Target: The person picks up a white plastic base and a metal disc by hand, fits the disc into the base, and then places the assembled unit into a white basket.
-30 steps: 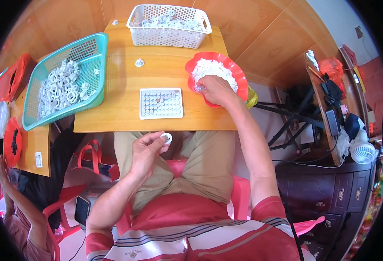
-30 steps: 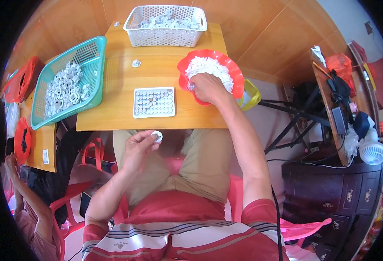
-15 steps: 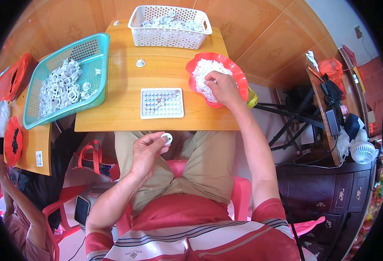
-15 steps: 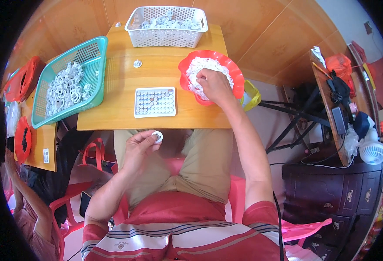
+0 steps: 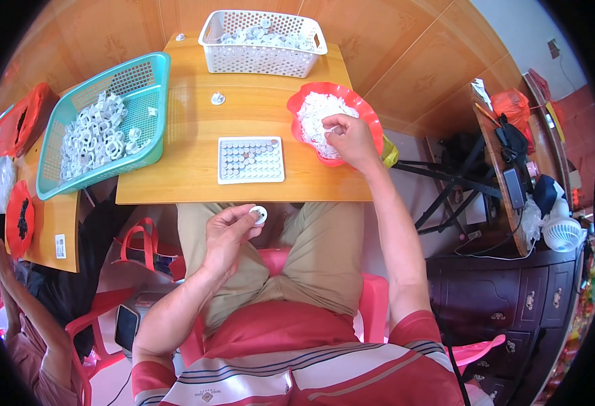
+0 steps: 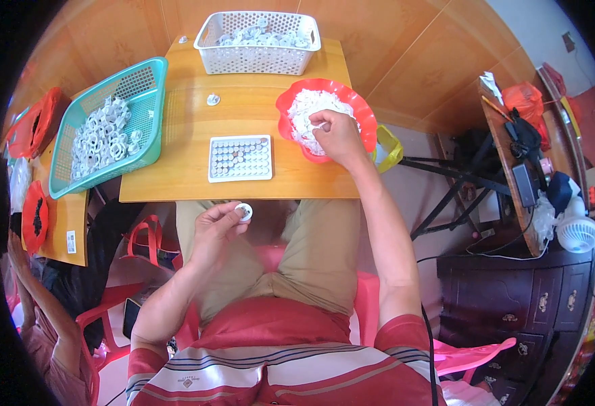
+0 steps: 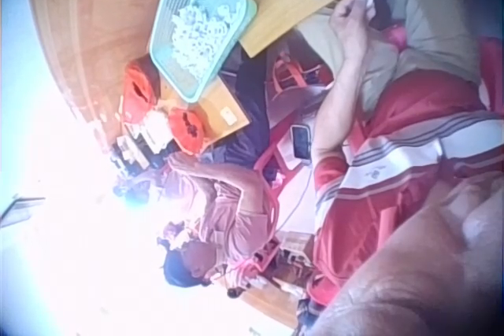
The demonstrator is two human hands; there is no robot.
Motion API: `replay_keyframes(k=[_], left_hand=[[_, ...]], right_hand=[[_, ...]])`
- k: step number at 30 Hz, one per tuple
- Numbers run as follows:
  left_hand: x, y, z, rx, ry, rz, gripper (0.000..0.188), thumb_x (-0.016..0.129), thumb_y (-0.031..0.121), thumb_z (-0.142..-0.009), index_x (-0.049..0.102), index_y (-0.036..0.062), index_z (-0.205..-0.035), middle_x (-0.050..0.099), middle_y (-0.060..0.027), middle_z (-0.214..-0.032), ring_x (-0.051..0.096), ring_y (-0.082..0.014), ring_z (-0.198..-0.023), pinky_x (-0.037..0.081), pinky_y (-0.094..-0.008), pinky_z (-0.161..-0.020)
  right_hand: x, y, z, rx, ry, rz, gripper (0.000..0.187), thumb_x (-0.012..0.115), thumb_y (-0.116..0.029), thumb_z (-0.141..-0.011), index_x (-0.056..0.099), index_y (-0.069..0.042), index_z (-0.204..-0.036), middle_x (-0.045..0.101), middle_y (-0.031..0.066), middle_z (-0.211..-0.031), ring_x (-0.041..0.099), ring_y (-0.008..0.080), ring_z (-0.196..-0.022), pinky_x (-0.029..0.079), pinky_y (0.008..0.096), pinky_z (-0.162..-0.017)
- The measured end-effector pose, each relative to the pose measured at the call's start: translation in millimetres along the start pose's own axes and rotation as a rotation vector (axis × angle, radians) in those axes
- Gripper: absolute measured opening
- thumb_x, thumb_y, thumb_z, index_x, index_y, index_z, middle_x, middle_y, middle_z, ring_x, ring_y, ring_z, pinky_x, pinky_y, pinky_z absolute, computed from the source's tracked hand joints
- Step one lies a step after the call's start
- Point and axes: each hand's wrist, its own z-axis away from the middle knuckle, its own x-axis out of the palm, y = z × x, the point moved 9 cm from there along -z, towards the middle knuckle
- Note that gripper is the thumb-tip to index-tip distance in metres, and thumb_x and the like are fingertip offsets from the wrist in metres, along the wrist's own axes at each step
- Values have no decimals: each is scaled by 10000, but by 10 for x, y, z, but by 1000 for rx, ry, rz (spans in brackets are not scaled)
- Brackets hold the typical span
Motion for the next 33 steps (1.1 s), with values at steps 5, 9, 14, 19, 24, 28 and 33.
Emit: replay_keyframes(k=[5, 9, 14, 19, 24, 28, 33], left_hand=[[5, 8, 11, -3, -3, 6, 176, 669, 65, -895, 660, -10, -1054, 696, -90, -955, 667, -134, -830, 558, -236, -706], [18, 1, 5, -8, -8, 9, 182, 671, 70, -896, 657, -11, -1058, 695, -88, -962, 666, -132, -831, 556, -232, -705], [14, -10, 8, -28, -6, 14, 185, 667, 74, -900, 655, -10, -1064, 693, -84, -967, 665, -130, -837, 556, -235, -713], [29, -23, 11, -27, -16, 22, 193, 662, 75, -903, 650, -10, -1076, 690, -79, -969, 662, -130, -846, 555, -240, -720], [28, -25, 25, -44, -2, 12, 187, 658, 82, -907, 651, -9, -1070, 689, -75, -975, 661, -130, -857, 554, -248, -738], [21, -16, 38, -44, -2, 12, 188, 652, 85, -911, 651, -9, -1073, 689, -74, -986, 663, -128, -868, 553, -243, -745], [52, -3, 47, -58, -23, 43, 212, 637, 77, -920, 645, -10, -1114, 687, -76, -1016, 663, -121, -893, 554, -223, -753]], right_hand=[[-12, -76, 96, 16, 14, -50, 283, 691, -41, -778, 676, 23, -1053, 703, 117, -915, 647, 163, -786, 521, 290, -736], [29, 40, 134, 62, -21, -169, 295, 717, -33, -777, 667, 53, -1056, 701, 104, -929, 641, 134, -800, 523, 268, -730], [33, 30, 210, 114, -50, -307, 246, 708, -4, -797, 673, 60, -1031, 699, 97, -895, 643, 103, -768, 526, 237, -680], [17, -73, 302, 86, -52, -540, 171, 691, 15, -829, 680, 65, -992, 690, 77, -839, 645, 99, -733, 535, 225, -661], [34, -297, 446, 120, -76, -653, 163, 702, -5, -848, 675, 44, -1001, 677, 75, -865, 651, 116, -747, 576, 249, -695], [189, -542, 616, 142, -97, -646, 158, 687, -2, -859, 673, 47, -1008, 677, 77, -880, 651, 114, -749, 576, 248, -690], [521, -611, 870, 193, -193, -725, 179, 667, -30, -883, 662, 50, -1043, 688, 94, -925, 664, 120, -776, 580, 257, -690]])
